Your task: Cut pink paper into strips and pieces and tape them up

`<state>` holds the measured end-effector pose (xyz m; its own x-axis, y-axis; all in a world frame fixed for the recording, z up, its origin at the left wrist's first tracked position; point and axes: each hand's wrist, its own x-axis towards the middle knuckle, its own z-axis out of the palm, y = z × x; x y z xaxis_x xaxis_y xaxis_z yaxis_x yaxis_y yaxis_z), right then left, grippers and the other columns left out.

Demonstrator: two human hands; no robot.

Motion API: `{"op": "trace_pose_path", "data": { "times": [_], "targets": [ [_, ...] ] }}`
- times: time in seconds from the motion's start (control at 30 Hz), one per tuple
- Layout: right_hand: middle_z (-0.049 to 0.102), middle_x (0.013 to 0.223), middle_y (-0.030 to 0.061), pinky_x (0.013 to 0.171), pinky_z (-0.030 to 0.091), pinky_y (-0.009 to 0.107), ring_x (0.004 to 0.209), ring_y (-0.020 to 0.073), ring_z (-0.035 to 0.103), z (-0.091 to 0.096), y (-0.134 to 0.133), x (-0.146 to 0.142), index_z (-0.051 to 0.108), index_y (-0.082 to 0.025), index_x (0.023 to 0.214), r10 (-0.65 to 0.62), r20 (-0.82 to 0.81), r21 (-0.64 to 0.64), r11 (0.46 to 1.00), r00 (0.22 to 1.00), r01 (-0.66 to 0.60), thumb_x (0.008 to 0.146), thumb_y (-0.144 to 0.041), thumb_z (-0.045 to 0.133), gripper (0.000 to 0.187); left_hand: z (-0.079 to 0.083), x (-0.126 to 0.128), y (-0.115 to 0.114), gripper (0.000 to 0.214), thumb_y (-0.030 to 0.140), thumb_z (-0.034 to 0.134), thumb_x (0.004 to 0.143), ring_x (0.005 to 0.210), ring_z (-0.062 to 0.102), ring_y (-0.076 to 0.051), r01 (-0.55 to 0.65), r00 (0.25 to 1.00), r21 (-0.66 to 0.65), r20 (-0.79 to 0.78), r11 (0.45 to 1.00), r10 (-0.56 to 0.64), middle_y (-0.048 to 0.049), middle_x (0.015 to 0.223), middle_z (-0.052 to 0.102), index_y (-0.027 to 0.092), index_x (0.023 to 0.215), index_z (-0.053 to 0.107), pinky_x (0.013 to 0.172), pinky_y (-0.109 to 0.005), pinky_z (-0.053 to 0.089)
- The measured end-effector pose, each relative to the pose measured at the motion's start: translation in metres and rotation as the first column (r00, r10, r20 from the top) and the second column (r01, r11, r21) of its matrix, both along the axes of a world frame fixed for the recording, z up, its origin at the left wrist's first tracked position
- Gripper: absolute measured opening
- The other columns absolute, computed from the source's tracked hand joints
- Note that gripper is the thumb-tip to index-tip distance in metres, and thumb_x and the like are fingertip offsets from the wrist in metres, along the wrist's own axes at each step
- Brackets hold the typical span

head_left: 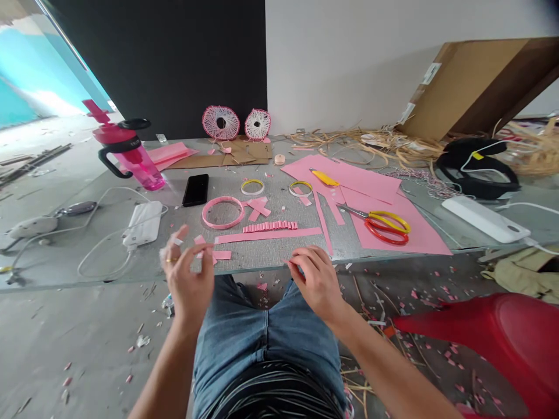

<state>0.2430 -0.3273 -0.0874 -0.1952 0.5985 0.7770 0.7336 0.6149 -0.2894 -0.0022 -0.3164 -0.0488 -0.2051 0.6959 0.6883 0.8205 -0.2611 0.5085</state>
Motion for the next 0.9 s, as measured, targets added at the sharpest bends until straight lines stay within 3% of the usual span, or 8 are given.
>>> {"op": "trace_pose_path", "data": {
  "times": [0.13, 0.27, 0.43, 0.6, 0.77, 0.9],
  "targets": [
    [0.069, 0.086, 0.0072, 0.073, 0.051, 0.034, 0.08, 0.0209, 0.063, 0.024, -0.021, -0.021, 0.059, -0.019, 0.095, 0.001, -0.157, -0.005, 1.0, 0.988, -0.002, 0.097, -0.01, 0.056, 0.009, -0.003, 0.046, -0.038, 0.021, 0.026, 0.054, 0.096, 0.134, 0.054, -0.028, 0.309, 0.946, -0.105, 0.138, 0.945, -0.294, -0.0045, 0.148, 0.056, 0.025, 0.093, 0.075, 0.11, -0.049, 0.045],
    [0.07, 0.085, 0.0068, 0.071, 0.05, 0.033, 0.075, 0.0196, 0.062, 0.032, -0.037, -0.036, 0.06, -0.017, 0.1, 0.028, -0.126, -0.024, 0.999, 0.992, -0.031, 0.099, -0.012, 0.054, 0.008, -0.011, 0.069, -0.057, 0.024, 0.027, 0.052, 0.098, 0.134, 0.054, -0.028, 0.44, 0.88, -0.142, 0.263, 0.887, -0.395, -0.0061, 0.152, 0.052, 0.025, 0.099, 0.076, 0.114, -0.051, 0.04],
    [0.071, 0.085, 0.0089, 0.068, 0.05, 0.034, 0.074, 0.0203, 0.063, 0.024, -0.037, -0.039, 0.062, -0.012, 0.106, -0.002, -0.065, 0.01, 1.0, 0.998, 0.002, 0.1, -0.013, 0.053, 0.011, -0.018, 0.075, -0.058, 0.023, 0.034, 0.055, 0.097, 0.136, 0.052, -0.031, 0.515, 0.809, -0.171, 0.422, 0.84, -0.41, -0.0087, 0.153, 0.051, 0.024, 0.101, 0.076, 0.115, -0.056, 0.039],
    [0.073, 0.096, 0.014, 0.069, 0.052, 0.036, 0.08, 0.0228, 0.065, 0.019, -0.042, -0.047, 0.059, -0.007, 0.124, -0.009, -0.005, 0.042, 0.999, 1.0, 0.009, 0.1, -0.013, 0.052, 0.026, -0.017, 0.078, -0.055, 0.022, 0.036, 0.056, 0.097, 0.131, 0.057, -0.028, 0.484, 0.782, -0.167, 0.523, 0.859, -0.339, -0.0073, 0.146, 0.058, 0.025, 0.099, 0.075, 0.11, -0.05, 0.047],
    [0.071, 0.1, 0.0112, 0.075, 0.054, 0.037, 0.087, 0.0218, 0.065, 0.029, -0.042, -0.037, 0.062, -0.015, 0.122, 0.14, -0.13, -0.031, 0.989, 0.981, -0.145, 0.099, -0.015, 0.053, 0.025, -0.008, 0.067, -0.054, 0.024, 0.029, 0.051, 0.099, 0.131, 0.057, -0.024, 0.414, 0.842, -0.146, 0.437, 0.898, -0.317, -0.0052, 0.147, 0.057, 0.023, 0.091, 0.073, 0.111, -0.045, 0.045],
    [0.067, 0.094, 0.0068, 0.079, 0.054, 0.033, 0.089, 0.0187, 0.063, 0.044, -0.026, -0.017, 0.065, -0.02, 0.103, 0.19, -0.272, -0.069, 0.974, 0.943, -0.216, 0.098, -0.011, 0.053, 0.015, -0.005, 0.059, -0.061, 0.033, 0.022, 0.043, 0.101, 0.141, 0.047, -0.025, 0.512, 0.834, -0.145, 0.319, 0.847, -0.45, -0.0036, 0.15, 0.055, 0.021, 0.082, 0.07, 0.122, -0.049, 0.03]
  ]
}}
